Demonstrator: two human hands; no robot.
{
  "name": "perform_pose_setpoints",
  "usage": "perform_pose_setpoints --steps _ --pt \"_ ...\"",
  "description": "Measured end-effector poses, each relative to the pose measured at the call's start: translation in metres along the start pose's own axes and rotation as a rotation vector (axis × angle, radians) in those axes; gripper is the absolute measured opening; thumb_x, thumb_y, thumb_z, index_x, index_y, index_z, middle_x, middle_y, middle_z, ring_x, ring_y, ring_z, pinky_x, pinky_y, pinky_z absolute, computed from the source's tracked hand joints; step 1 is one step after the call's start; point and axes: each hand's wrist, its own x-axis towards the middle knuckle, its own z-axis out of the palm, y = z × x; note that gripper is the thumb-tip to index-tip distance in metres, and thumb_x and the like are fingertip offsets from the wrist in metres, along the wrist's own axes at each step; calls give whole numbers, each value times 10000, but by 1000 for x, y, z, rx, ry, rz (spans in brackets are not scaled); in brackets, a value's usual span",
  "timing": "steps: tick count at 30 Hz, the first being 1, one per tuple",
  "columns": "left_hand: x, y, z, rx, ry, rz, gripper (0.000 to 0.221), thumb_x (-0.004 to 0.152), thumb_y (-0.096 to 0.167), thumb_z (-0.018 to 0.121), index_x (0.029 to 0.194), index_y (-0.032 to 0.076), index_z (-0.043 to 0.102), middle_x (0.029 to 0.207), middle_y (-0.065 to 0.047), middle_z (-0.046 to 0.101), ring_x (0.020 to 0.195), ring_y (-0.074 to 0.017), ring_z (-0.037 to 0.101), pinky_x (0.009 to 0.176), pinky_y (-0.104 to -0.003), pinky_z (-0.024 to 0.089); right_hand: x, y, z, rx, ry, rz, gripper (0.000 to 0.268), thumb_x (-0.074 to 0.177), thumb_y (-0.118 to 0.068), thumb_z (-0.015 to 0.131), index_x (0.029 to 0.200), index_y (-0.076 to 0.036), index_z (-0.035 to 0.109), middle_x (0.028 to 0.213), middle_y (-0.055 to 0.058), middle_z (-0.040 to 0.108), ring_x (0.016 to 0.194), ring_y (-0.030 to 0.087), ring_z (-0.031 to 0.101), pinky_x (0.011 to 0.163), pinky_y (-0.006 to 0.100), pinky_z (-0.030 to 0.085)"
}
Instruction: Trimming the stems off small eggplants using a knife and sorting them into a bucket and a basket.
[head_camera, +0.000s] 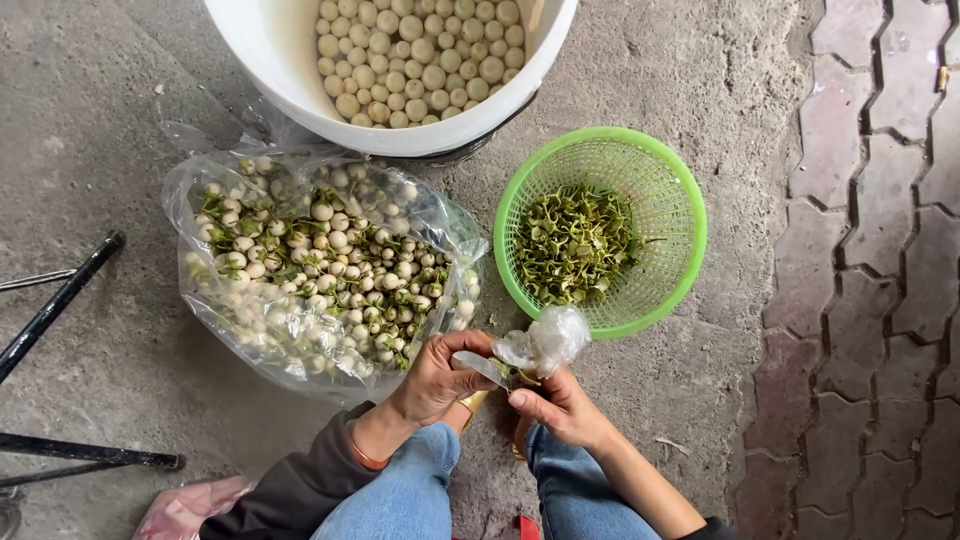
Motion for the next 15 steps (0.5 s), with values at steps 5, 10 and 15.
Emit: perform_pose_setpoints --steps 5,10,15 --pt "-3 -18 -5 28 -3 -83 163 879 10 811 1025 52 752 937 -12 711 559 -40 439 455 -164 350 -15 33 2 563 59 111 358 1029 -108 639 1346 -17 500 712 61 498 495 121 421 423 251 392" --pt "2 -28 -18 -201 123 -213 297 870 109 837 1151 68 750 1037 -50 735 571 -72 534 413 -161 397 -10 14 -2 575 -139 169 171 1085 -232 568 1096 -62 560 643 11 517 444 90 417 369 207 322" --pt "-1 -24 -25 -283 23 -263 263 921 127 803 1168 75 728 1014 -58 708 690 -105 572 458 -168 435 -9 23 -1 550 4 177 186 1077 -232 549 965 -85 571 590 38 511 412 103 396 346 220 289"
